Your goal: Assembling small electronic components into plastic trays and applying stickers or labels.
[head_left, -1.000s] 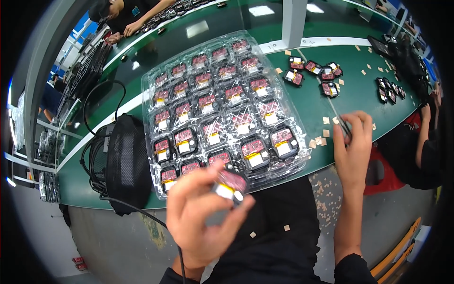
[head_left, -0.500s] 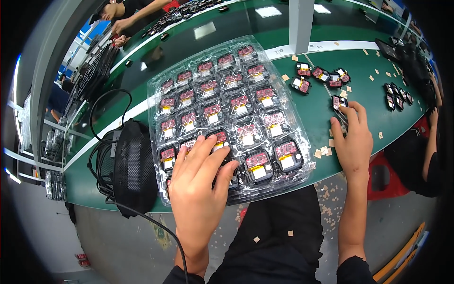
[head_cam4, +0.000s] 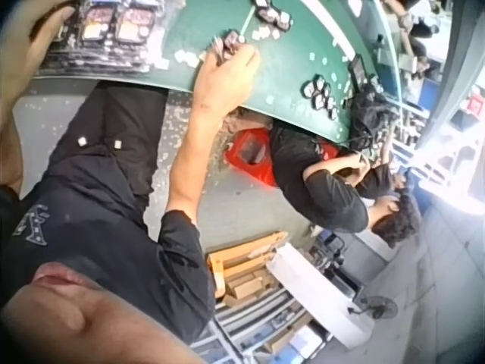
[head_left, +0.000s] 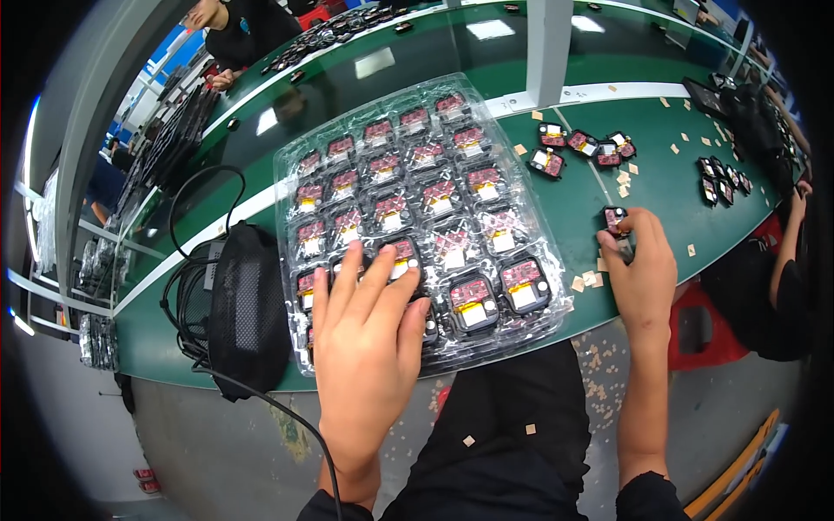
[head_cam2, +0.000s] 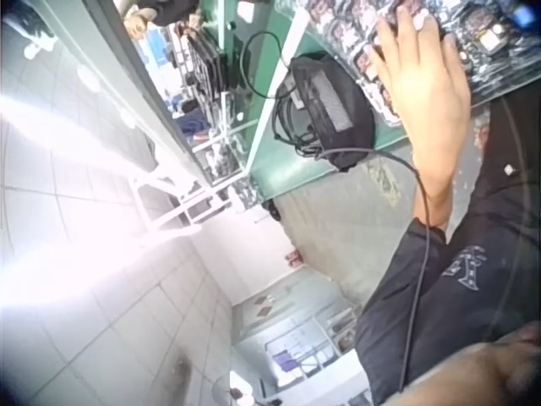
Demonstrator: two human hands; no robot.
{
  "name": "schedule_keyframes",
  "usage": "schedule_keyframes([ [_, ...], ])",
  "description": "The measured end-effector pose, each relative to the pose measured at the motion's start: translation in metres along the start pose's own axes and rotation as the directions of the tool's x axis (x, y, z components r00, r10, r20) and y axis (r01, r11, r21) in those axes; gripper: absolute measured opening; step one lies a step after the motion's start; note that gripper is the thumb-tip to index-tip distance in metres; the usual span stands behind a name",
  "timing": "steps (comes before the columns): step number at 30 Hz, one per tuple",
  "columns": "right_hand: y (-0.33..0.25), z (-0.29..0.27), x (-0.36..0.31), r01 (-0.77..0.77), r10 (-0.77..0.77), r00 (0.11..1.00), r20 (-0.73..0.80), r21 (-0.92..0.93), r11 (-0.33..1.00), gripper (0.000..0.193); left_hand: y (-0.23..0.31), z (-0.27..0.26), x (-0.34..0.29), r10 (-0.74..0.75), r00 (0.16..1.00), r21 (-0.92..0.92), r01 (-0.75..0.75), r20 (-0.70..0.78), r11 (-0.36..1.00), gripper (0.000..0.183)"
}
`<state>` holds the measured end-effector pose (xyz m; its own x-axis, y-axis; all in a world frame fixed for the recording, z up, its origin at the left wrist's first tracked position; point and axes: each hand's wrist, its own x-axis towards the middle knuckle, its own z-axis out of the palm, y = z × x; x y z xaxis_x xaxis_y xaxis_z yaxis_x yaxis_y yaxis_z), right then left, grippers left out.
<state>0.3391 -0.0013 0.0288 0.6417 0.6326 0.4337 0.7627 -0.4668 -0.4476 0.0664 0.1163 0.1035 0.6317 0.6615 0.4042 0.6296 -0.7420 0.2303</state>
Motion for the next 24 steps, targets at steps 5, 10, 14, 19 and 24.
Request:
schedule_keyframes([
  [5, -0.007, -0.015, -0.014, 0.034, -0.045, 0.998, 0.044, 0.216, 0.976, 0.035, 0.011, -0.005, -0.02, 0.104, 0.898, -0.197, -0.206, -0.428, 0.959, 0.022],
  [10, -0.012, -0.032, -0.03, 0.068, -0.096, 0.991, 0.091, 0.269, 0.961, 0.046, 0.039, 0.005, -0.061, 0.295, 0.898, -0.635, -0.439, -0.326, 0.636, 0.024],
  [14, -0.021, -0.045, -0.051, 0.146, -0.218, 0.971, 0.1, 0.475, 0.868, 0.051, 0.056, 0.046, -0.091, 0.272, 0.951, -0.818, -0.272, -0.147, 0.507, 0.025],
  [19, -0.035, -0.07, -0.076, 0.25, -0.52, 0.829, 0.205, 0.697, 0.673, 0.042, 0.056, 0.067, -0.103, 0.211, 0.788, -0.583, 0.581, 0.579, -0.568, 0.061],
  [24, -0.042, -0.064, -0.087, 0.191, -0.64, 0.703, 0.31, 0.785, 0.59, 0.034, 0.031, 0.079, -0.114, 0.529, 0.652, -0.303, 0.74, 0.544, -0.601, 0.068],
])
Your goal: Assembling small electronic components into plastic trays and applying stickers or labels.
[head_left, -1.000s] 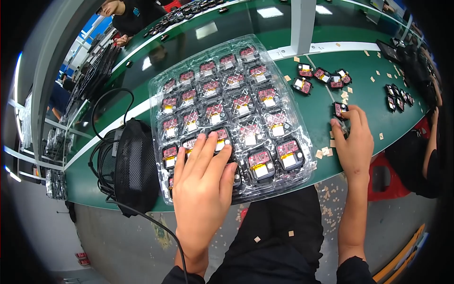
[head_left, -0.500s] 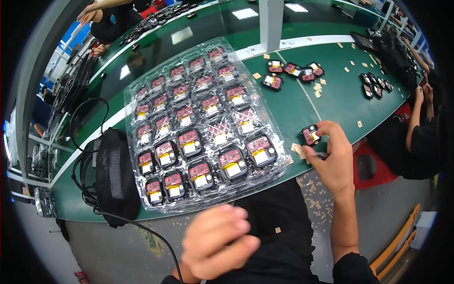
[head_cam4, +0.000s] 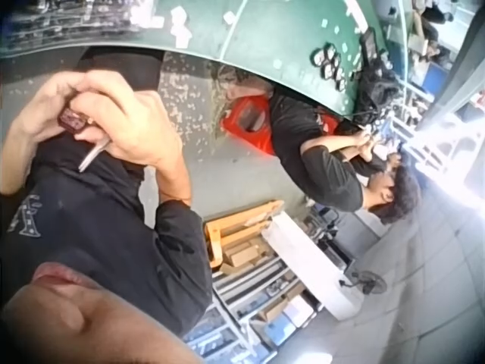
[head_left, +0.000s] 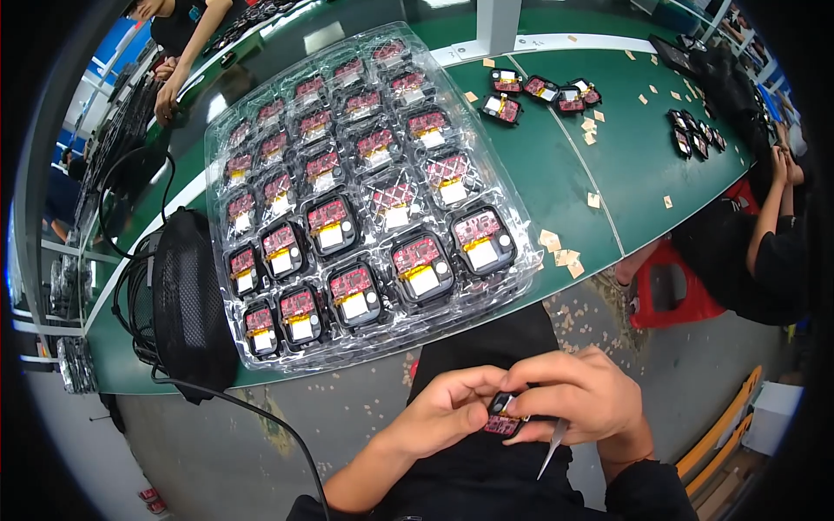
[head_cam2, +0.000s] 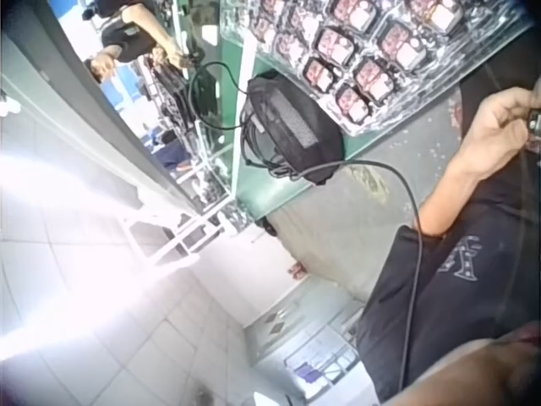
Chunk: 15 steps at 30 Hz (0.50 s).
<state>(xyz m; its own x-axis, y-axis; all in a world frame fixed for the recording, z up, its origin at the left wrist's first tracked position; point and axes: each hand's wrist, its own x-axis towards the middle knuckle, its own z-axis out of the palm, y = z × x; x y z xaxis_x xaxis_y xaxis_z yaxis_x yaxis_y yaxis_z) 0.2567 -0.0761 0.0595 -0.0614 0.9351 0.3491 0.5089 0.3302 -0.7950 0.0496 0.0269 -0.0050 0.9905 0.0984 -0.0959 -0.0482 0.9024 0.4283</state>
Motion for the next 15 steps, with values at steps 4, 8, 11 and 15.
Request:
schedule_keyframes([
  [4, 0.003, 0.005, -0.002, 0.019, -0.021, 0.999, 0.039, 0.033, 0.999, 0.035, 0.006, -0.001, -0.005, -0.051, 0.999, -0.005, 0.051, 0.005, 0.999, 0.07],
  [8, 0.002, 0.011, 0.003, -0.093, 0.092, 0.995, 0.045, 0.042, 0.995, 0.034, -0.001, -0.004, -0.01, 0.049, 0.998, -0.027, -0.05, -0.044, 0.998, 0.069],
  [11, -0.001, 0.021, -0.002, -0.277, 0.271, 0.953, -0.134, -0.033, 0.96, 0.042, -0.002, -0.002, -0.007, 0.265, 0.951, -0.037, -0.274, -0.16, 0.961, 0.061],
  [15, -0.001, 0.028, -0.004, -0.352, 0.333, 0.93, -0.157, -0.12, 0.928, 0.047, -0.005, 0.007, -0.007, 0.411, 0.83, 0.195, -0.363, -0.376, 0.911, 0.064],
])
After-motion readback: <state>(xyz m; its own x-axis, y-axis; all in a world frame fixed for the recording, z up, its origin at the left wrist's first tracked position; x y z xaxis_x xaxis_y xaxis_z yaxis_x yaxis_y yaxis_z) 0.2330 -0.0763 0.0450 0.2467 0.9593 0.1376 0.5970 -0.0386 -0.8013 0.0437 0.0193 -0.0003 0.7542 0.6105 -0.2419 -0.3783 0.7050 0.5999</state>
